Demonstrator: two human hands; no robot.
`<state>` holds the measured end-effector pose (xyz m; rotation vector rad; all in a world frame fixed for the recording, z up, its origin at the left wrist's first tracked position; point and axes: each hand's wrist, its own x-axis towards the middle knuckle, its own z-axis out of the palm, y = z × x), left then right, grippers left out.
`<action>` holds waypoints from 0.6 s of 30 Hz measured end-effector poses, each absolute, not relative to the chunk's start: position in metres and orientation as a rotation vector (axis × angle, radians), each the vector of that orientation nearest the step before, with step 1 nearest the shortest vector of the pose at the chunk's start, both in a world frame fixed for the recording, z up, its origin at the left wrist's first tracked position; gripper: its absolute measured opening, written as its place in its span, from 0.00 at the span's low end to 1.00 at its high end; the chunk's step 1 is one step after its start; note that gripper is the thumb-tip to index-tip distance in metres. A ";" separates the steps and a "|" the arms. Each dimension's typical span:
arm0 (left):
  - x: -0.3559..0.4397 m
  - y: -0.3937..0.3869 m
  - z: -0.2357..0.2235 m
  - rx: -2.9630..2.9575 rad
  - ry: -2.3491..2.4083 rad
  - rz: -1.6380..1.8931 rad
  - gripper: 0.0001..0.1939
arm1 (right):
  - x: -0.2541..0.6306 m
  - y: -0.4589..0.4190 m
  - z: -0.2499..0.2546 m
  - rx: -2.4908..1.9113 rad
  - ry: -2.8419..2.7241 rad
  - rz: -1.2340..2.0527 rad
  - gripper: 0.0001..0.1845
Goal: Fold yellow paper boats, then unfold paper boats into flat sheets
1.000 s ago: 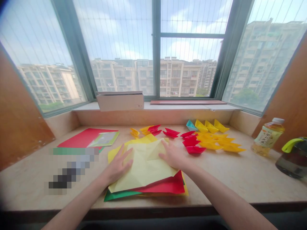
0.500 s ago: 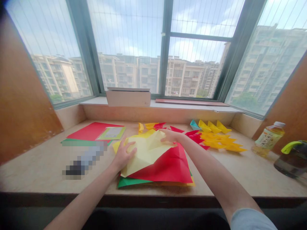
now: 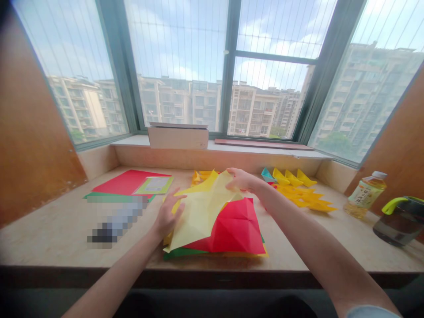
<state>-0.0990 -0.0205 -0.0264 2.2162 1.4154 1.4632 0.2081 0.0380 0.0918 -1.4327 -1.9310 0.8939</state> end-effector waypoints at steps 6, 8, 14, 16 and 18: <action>-0.091 -0.036 -0.007 2.558 1.090 1.167 0.18 | 0.242 -0.011 0.076 -1.426 -1.862 0.922 0.49; -0.084 -0.045 0.003 2.685 1.040 0.931 0.18 | 0.252 -0.022 0.061 -1.474 -1.903 0.784 0.44; -0.056 -0.079 0.026 2.864 0.933 0.385 0.25 | 0.265 -0.036 0.021 -1.782 -2.192 0.481 0.28; -0.051 -0.086 0.029 2.858 0.922 0.232 0.32 | 0.266 -0.037 0.013 -1.826 -2.197 0.473 0.26; -0.048 -0.086 0.031 2.850 0.960 0.106 0.39 | 0.266 -0.038 0.006 -1.868 -2.193 0.448 0.27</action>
